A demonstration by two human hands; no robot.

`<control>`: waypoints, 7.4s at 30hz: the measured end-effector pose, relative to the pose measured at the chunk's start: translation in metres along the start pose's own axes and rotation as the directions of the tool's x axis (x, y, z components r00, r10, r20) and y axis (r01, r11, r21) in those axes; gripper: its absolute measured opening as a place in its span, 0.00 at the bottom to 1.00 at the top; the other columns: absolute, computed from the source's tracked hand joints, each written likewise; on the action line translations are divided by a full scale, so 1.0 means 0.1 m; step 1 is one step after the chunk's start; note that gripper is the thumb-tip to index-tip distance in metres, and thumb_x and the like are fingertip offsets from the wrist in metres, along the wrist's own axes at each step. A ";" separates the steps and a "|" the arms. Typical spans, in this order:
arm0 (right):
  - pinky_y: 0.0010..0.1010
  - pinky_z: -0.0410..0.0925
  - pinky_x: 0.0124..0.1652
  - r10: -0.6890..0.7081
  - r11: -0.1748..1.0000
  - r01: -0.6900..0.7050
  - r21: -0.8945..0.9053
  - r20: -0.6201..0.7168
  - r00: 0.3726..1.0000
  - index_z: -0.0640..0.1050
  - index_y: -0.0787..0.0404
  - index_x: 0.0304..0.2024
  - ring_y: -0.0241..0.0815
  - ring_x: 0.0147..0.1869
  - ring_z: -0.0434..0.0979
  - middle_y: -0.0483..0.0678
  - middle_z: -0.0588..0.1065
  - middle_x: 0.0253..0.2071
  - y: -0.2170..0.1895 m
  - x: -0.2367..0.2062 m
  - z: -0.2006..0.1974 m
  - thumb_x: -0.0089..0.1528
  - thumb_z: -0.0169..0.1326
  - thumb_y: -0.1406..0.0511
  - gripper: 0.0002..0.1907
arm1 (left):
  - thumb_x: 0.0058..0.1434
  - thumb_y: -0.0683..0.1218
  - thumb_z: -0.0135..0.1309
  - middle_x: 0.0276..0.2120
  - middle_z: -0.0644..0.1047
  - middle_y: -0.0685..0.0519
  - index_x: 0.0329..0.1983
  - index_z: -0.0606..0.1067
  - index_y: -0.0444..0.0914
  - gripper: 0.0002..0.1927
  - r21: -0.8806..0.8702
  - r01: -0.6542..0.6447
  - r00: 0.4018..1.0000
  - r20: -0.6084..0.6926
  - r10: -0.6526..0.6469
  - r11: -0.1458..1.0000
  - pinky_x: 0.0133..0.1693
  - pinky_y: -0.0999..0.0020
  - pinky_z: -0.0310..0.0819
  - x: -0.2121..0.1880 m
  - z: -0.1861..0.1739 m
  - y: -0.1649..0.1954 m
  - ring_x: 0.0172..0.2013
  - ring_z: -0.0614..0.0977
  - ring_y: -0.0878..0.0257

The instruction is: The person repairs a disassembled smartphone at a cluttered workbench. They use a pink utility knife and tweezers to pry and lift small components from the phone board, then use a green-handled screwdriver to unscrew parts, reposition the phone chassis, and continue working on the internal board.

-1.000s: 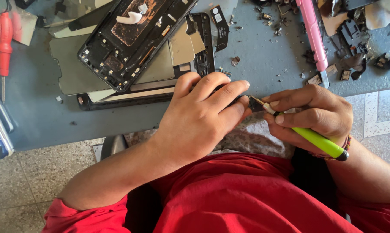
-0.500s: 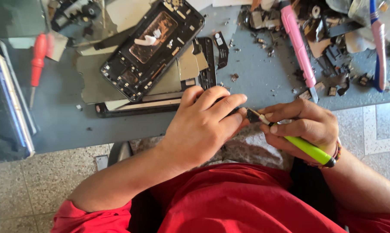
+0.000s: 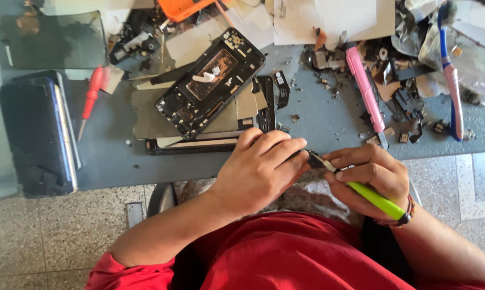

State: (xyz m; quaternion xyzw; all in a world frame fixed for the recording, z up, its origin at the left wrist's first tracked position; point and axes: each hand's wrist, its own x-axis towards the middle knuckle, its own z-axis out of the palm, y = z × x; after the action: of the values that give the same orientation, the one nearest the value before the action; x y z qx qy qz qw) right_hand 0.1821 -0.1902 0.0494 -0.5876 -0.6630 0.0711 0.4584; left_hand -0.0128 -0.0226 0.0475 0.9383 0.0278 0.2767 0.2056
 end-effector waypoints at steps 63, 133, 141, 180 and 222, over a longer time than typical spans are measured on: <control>0.26 0.71 0.33 0.361 0.716 -0.355 -0.601 -0.117 0.925 0.82 0.67 0.47 0.37 0.34 0.81 0.51 0.80 0.42 0.01 0.61 -0.75 0.67 0.67 0.73 0.08 | 0.69 0.44 0.54 0.61 0.76 0.51 0.58 0.78 0.39 0.15 0.084 0.208 0.978 -0.012 -0.208 0.974 0.63 0.53 0.55 0.07 0.19 0.47 0.67 0.71 0.57; 0.29 0.73 0.35 0.511 0.812 -0.427 -0.398 0.133 0.849 0.82 0.62 0.54 0.40 0.36 0.82 0.51 0.80 0.39 -0.38 0.23 -0.57 0.61 0.63 0.71 0.17 | 0.75 0.52 0.57 0.63 0.75 0.56 0.59 0.78 0.42 0.15 0.159 0.194 0.980 -0.075 -0.184 0.968 0.61 0.53 0.56 0.02 0.27 0.24 0.66 0.73 0.58; 0.28 0.73 0.38 0.500 0.819 -0.416 -0.395 0.134 0.856 0.82 0.62 0.53 0.39 0.39 0.83 0.51 0.81 0.41 -0.32 0.21 -0.57 0.62 0.64 0.72 0.16 | 0.73 0.47 0.53 0.64 0.75 0.57 0.58 0.79 0.43 0.13 0.257 0.145 0.988 -0.099 -0.123 0.956 0.58 0.58 0.59 -0.01 0.29 0.17 0.63 0.75 0.59; 0.28 0.72 0.51 0.288 0.720 -0.354 -0.597 -0.207 0.935 0.77 0.72 0.56 0.43 0.50 0.75 0.55 0.75 0.53 0.29 0.07 -0.73 0.69 0.61 0.76 0.14 | 0.72 0.63 0.59 0.64 0.75 0.56 0.56 0.80 0.42 0.23 0.132 0.218 0.975 -0.063 -0.212 0.967 0.64 0.52 0.53 0.04 0.32 0.18 0.68 0.66 0.55; 0.39 0.67 0.41 0.135 0.903 0.000 -0.430 0.284 0.949 0.84 0.58 0.43 0.44 0.38 0.75 0.45 0.77 0.40 -0.38 0.35 -0.10 0.55 0.71 0.67 0.14 | 0.70 0.52 0.67 0.70 0.64 0.41 0.70 0.68 0.37 0.32 0.286 0.463 0.885 -0.202 -0.419 0.839 0.67 0.46 0.54 -0.05 -0.60 -0.34 0.70 0.63 0.43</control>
State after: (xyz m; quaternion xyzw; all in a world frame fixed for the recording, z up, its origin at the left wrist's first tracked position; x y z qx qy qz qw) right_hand 0.1659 -0.1767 0.0975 -0.6778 -0.7045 0.0314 0.2080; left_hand -0.0470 0.0298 0.0774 0.9071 0.3022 0.2743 0.1035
